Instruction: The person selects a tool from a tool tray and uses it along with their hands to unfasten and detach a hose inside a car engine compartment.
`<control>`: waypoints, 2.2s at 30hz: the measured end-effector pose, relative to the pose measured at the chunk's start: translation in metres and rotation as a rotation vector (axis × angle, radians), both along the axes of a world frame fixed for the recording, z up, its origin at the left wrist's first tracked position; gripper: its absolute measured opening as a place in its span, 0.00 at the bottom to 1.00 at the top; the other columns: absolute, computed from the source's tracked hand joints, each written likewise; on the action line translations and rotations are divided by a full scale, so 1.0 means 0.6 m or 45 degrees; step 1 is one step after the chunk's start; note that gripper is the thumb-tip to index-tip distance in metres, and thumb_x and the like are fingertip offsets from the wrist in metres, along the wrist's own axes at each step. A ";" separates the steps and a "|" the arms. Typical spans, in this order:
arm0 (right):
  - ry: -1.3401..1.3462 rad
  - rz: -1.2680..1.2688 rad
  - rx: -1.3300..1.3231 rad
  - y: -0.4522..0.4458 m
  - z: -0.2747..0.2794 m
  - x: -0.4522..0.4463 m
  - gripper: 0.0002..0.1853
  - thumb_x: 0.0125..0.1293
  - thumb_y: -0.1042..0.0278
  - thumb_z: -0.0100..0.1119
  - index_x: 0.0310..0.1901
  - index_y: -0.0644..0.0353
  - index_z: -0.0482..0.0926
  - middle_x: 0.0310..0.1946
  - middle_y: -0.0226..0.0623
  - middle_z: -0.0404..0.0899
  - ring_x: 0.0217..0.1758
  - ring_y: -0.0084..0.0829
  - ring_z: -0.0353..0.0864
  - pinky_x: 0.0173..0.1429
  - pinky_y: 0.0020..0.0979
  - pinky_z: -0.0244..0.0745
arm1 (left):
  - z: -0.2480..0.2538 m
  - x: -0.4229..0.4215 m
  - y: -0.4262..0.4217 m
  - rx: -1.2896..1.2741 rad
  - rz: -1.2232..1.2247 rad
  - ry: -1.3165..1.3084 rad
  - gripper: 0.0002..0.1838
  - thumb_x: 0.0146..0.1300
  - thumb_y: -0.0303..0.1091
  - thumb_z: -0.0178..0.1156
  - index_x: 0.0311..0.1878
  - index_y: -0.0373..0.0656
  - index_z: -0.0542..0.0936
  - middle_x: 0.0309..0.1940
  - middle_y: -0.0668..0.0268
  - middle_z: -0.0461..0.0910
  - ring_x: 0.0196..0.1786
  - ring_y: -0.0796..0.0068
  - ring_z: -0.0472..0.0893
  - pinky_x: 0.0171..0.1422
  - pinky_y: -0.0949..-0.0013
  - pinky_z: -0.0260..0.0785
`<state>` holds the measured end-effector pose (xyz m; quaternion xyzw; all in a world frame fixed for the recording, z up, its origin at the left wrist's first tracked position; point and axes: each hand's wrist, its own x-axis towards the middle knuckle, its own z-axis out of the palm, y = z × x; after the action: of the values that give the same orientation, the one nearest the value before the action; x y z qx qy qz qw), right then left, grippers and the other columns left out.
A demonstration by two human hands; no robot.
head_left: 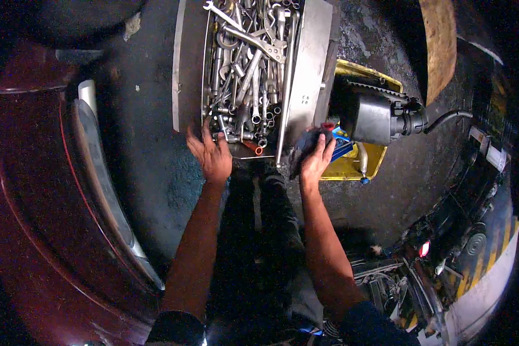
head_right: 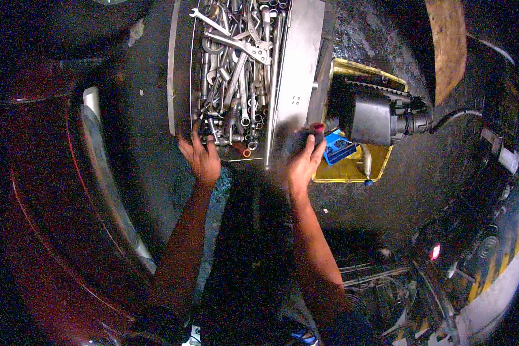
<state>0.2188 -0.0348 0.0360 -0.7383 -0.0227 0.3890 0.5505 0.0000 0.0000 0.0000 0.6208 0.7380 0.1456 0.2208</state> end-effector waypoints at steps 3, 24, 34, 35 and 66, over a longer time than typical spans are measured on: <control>-0.155 0.163 0.026 0.066 -0.015 -0.013 0.19 0.79 0.55 0.46 0.57 0.63 0.71 0.46 0.42 0.80 0.47 0.36 0.79 0.56 0.35 0.73 | 0.000 -0.008 0.012 -0.037 -0.035 0.054 0.29 0.69 0.39 0.57 0.73 0.48 0.67 0.72 0.33 0.52 0.73 0.31 0.55 0.77 0.38 0.44; -0.062 0.667 -0.499 -0.151 -0.058 0.012 0.37 0.74 0.47 0.53 0.68 0.76 0.63 0.64 0.53 0.72 0.60 0.42 0.74 0.67 0.36 0.67 | 0.072 0.018 0.049 0.148 -0.548 0.030 0.24 0.69 0.39 0.57 0.66 0.43 0.73 0.67 0.45 0.66 0.71 0.39 0.62 0.74 0.41 0.52; -0.312 0.808 -0.267 -0.138 -0.036 -0.026 0.21 0.69 0.63 0.61 0.59 0.58 0.70 0.50 0.52 0.77 0.39 0.45 0.78 0.43 0.42 0.79 | 0.034 0.070 0.123 -0.047 -1.427 0.128 0.23 0.74 0.48 0.49 0.65 0.49 0.77 0.65 0.65 0.76 0.73 0.60 0.65 0.82 0.44 0.40; -0.545 0.979 -0.156 -0.146 -0.051 -0.023 0.20 0.68 0.63 0.62 0.59 0.59 0.70 0.48 0.50 0.78 0.37 0.42 0.78 0.40 0.41 0.78 | 0.036 0.062 0.133 -0.033 -1.484 0.153 0.22 0.74 0.48 0.50 0.65 0.48 0.77 0.63 0.66 0.78 0.73 0.61 0.66 0.83 0.45 0.41; -0.121 0.981 -0.481 -0.044 0.017 -0.028 0.28 0.64 0.52 0.68 0.58 0.54 0.66 0.33 0.50 0.83 0.34 0.41 0.84 0.41 0.43 0.79 | -0.036 0.182 0.093 -0.669 -0.024 -0.673 0.15 0.66 0.37 0.52 0.38 0.35 0.82 0.36 0.45 0.83 0.42 0.41 0.83 0.49 0.48 0.75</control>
<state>0.2020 -0.0614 0.0463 -0.7806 -0.2505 0.5292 0.2186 0.1093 0.0555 -0.0219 0.4909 0.6618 0.1045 0.5569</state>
